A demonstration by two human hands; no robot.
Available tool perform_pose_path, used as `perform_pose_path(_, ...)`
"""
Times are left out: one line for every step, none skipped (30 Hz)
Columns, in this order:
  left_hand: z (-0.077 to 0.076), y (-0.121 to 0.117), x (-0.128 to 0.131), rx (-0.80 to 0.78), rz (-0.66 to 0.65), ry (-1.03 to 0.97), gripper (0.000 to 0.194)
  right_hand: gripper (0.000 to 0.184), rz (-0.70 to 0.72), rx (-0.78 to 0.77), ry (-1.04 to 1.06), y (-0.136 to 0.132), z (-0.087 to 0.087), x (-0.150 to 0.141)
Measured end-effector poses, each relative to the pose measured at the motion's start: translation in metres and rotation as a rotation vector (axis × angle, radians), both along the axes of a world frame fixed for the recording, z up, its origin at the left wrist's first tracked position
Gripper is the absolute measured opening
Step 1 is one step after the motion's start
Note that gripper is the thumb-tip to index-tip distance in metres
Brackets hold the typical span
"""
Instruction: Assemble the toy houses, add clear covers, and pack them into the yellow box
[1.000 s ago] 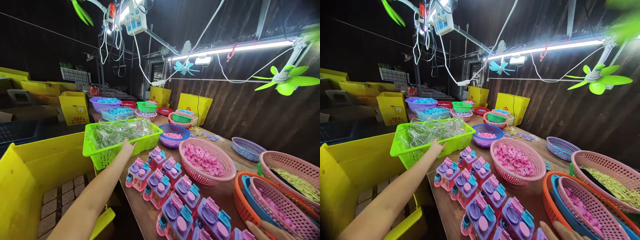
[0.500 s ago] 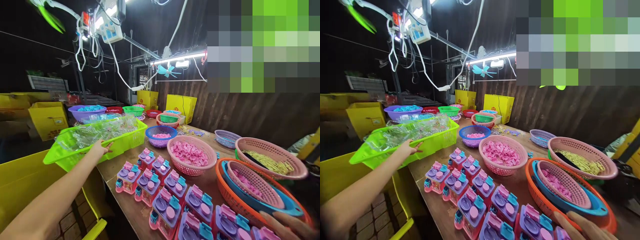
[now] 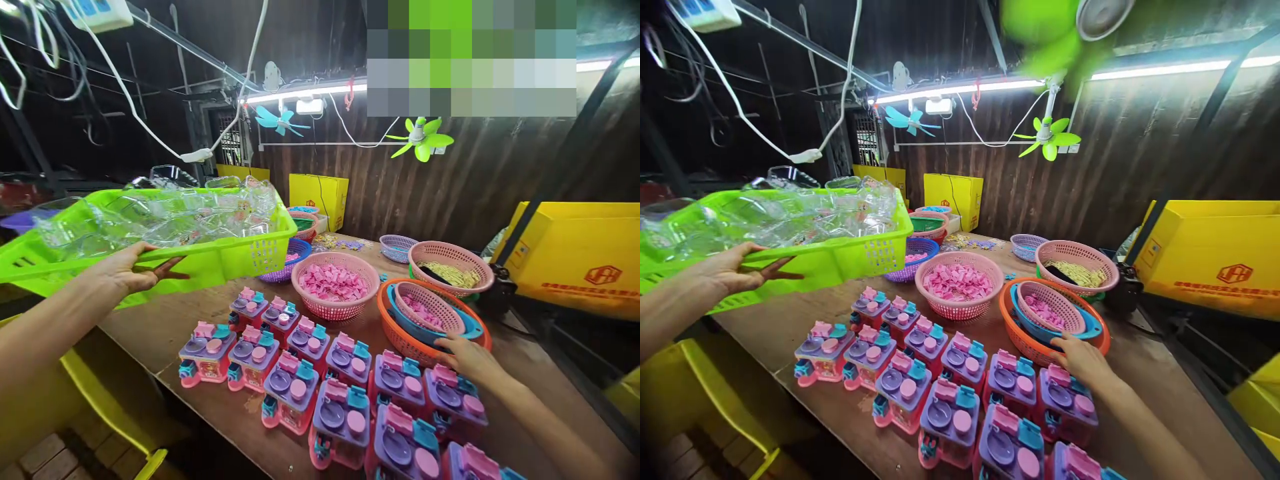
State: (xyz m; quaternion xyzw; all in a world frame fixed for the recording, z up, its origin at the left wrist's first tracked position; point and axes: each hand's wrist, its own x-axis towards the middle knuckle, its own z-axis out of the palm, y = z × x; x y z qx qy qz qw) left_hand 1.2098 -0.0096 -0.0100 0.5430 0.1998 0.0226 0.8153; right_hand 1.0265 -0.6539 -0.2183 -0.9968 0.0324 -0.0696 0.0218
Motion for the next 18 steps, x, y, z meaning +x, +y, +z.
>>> perform_pose_path(0.002,-0.014,0.001,-0.123,-0.043,0.043,0.028,0.026,-0.008,0.004,0.058,-0.006,-0.006,0.002)
perform_pose_path(0.003,-0.029,0.002,-0.211,-0.072,0.066,0.028,0.026,-0.008,0.010,0.096,-0.010,-0.011,0.003)
perform_pose_path(0.004,-0.046,0.002,-0.257,-0.099,0.073,0.026,0.026,-0.004,0.019,0.110,-0.013,-0.015,0.003)
perform_pose_path(0.004,-0.063,0.002,-0.281,-0.133,0.073,0.023,0.027,0.000,0.028,0.105,-0.014,-0.017,0.002)
perform_pose_path(0.003,-0.081,0.001,-0.294,-0.173,0.077,0.020,0.028,-0.001,0.039,0.094,-0.015,-0.019,0.001)
perform_pose_path(0.001,-0.099,0.001,-0.300,-0.212,0.086,0.017,0.029,-0.006,0.047,0.082,-0.015,-0.020,0.000)
perform_pose_path(-0.001,-0.117,0.001,-0.305,-0.254,0.105,0.014,0.030,-0.015,0.057,0.071,-0.014,-0.020,-0.002)
perform_pose_path(-0.003,-0.135,0.001,-0.311,-0.299,0.135,0.011,0.030,-0.027,0.071,0.061,-0.014,-0.019,-0.004)
perform_pose_path(-0.006,-0.152,0.001,-0.318,-0.342,0.169,0.010,0.030,-0.038,0.094,0.051,-0.013,-0.018,-0.006)
perform_pose_path(-0.009,-0.170,0.001,-0.325,-0.379,0.204,0.009,0.030,-0.047,0.125,0.039,-0.012,-0.017,-0.009)
perform_pose_path(-0.013,-0.187,0.001,-0.329,-0.412,0.236,0.008,0.031,-0.054,0.160,0.017,-0.012,-0.014,-0.012)
perform_pose_path(-0.016,-0.204,0.000,-0.330,-0.439,0.260,0.007,0.033,-0.059,0.198,-0.012,-0.011,-0.012,-0.015)
perform_pose_path(-0.019,-0.220,-0.001,-0.328,-0.461,0.276,0.006,0.035,-0.065,0.234,-0.046,-0.012,-0.008,-0.019)
perform_pose_path(-0.023,-0.235,-0.002,-0.327,-0.482,0.285,0.006,0.036,-0.072,0.267,-0.084,-0.012,-0.005,-0.024)
perform_pose_path(-0.027,-0.249,-0.003,-0.326,-0.503,0.294,0.006,0.036,-0.078,0.296,-0.117,-0.013,-0.001,-0.029)
perform_pose_path(-0.031,-0.261,-0.004,-0.332,-0.527,0.307,0.006,0.036,-0.083,0.318,-0.144,-0.014,0.004,-0.036)
perform_pose_path(-0.035,-0.273,-0.006,-0.341,-0.549,0.320,0.006,0.036,-0.087,0.333,-0.164,-0.014,0.008,-0.042)
perform_pose_path(-0.040,-0.283,-0.008,-0.361,-0.571,0.339,0.007,0.036,-0.088,0.340,-0.177,-0.015,0.013,-0.049)
